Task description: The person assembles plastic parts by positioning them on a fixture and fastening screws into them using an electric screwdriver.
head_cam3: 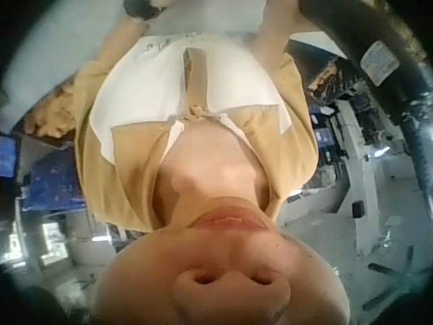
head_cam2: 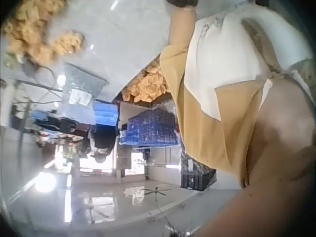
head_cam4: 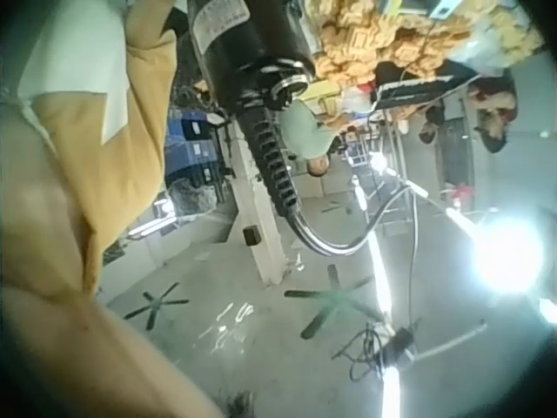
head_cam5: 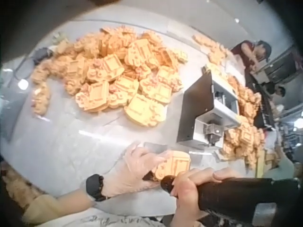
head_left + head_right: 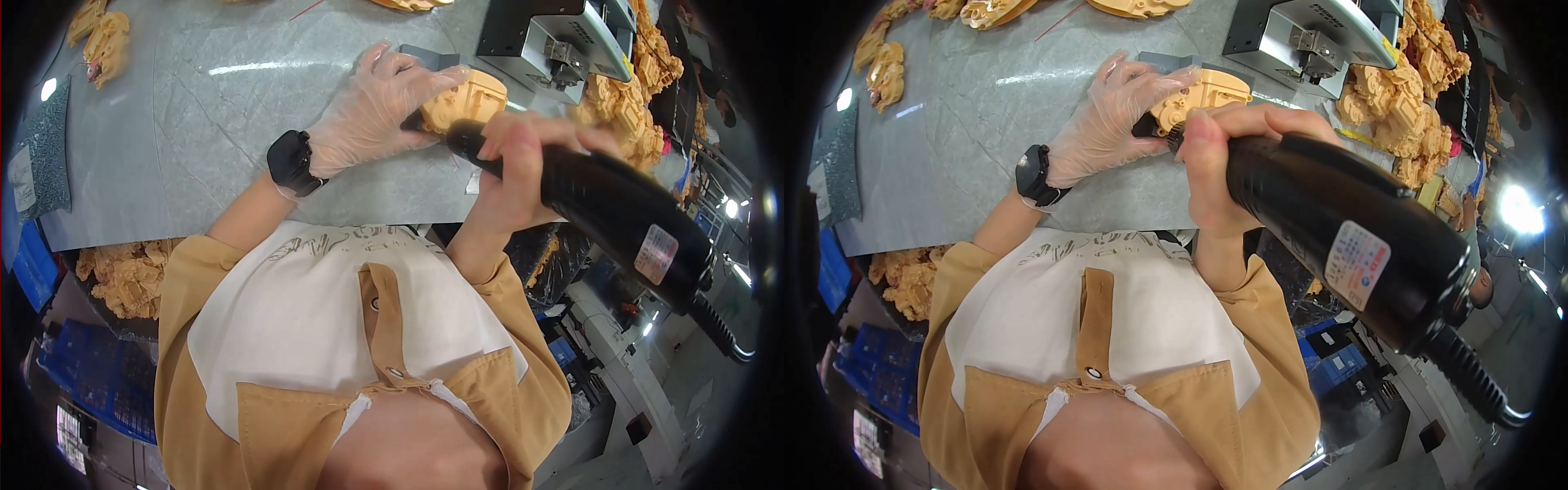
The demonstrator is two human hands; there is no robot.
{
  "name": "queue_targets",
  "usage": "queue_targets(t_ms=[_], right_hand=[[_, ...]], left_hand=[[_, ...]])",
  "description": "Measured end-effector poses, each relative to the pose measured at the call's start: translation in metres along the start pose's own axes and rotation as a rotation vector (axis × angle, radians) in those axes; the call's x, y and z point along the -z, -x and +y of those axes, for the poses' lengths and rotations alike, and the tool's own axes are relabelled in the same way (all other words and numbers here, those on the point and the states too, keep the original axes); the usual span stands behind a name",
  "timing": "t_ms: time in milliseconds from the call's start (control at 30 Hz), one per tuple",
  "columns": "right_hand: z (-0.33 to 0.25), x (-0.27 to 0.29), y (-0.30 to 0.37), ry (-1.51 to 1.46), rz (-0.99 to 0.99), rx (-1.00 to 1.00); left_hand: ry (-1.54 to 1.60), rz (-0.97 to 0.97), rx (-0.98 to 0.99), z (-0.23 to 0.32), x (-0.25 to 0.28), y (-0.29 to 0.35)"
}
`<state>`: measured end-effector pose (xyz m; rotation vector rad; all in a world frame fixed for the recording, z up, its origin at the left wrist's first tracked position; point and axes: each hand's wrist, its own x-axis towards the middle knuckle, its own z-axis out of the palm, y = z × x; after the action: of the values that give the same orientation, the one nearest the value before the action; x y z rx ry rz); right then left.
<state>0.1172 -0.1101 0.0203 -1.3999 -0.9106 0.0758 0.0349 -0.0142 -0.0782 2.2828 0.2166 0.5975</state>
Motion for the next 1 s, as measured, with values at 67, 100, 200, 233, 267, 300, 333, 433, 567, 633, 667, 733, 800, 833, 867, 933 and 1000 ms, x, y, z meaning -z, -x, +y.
queue_targets(t_ms=[67, 100, 200, 233, 267, 300, 333, 433, 567, 633, 667, 733, 800, 833, 867, 933, 1000], right_hand=[[0.004, -0.001, 0.0, 0.033, -0.004, -0.003], [0.007, 0.001, -0.001, 0.02, -0.037, 0.017], [0.008, 0.002, 0.0, 0.018, -0.055, 0.027], [0.007, 0.002, 0.0, 0.028, -0.034, 0.021], [0.009, 0.004, -0.001, 0.028, -0.033, 0.021], [0.012, 0.008, -0.001, 0.05, -0.098, 0.071], [0.013, 0.011, 0.0, 0.071, -0.161, 0.124], [0.013, 0.013, 0.003, 0.123, -0.183, 0.122], [0.018, 0.012, 0.009, -0.04, 0.009, 0.042], [0.017, 0.031, -0.01, -0.229, 0.169, 0.086], [0.016, 0.043, -0.025, -0.423, 0.324, 0.106], [0.0, 0.062, -0.066, -0.177, 0.428, 0.275], [0.022, 0.076, -0.098, 0.072, 0.52, 0.276], [0.034, 0.073, -0.107, 0.091, 0.516, 0.295], [0.043, 0.07, -0.111, 0.113, 0.514, 0.315], [0.054, 0.063, -0.106, 0.092, 0.413, 0.192], [0.054, 0.073, -0.103, 0.115, 0.316, 0.152]], left_hand=[[0.01, 0.01, 0.002, -0.001, -0.001, 0.001], [0.004, 0.005, 0.007, -0.001, -0.001, 0.001], [0.001, 0.004, 0.009, -0.002, -0.002, 0.0], [0.002, 0.008, 0.001, -0.001, -0.002, -0.001], [0.002, 0.007, 0.0, -0.001, -0.001, -0.002], [-0.004, 0.001, 0.0, 0.0, 0.0, -0.002], [-0.011, -0.006, -0.003, 0.002, 0.002, -0.002], [-0.027, 0.049, -0.03, -0.004, 0.001, -0.001], [-0.026, 0.001, 0.013, 0.0, 0.004, 0.001], [-0.027, 0.017, -0.015, 0.001, 0.001, 0.002], [-0.025, 0.023, -0.023, 0.001, 0.0, 0.002], [-0.046, 0.006, -0.03, 0.008, -0.002, 0.004], [-0.086, 0.012, -0.042, 0.006, -0.001, 0.0], [-0.062, 0.003, -0.033, 0.006, -0.001, -0.001], [-0.036, -0.007, -0.026, 0.006, -0.001, -0.003], [-0.049, -0.001, -0.025, 0.005, 0.001, -0.001], [-0.06, 0.005, -0.027, 0.004, 0.001, -0.002]])
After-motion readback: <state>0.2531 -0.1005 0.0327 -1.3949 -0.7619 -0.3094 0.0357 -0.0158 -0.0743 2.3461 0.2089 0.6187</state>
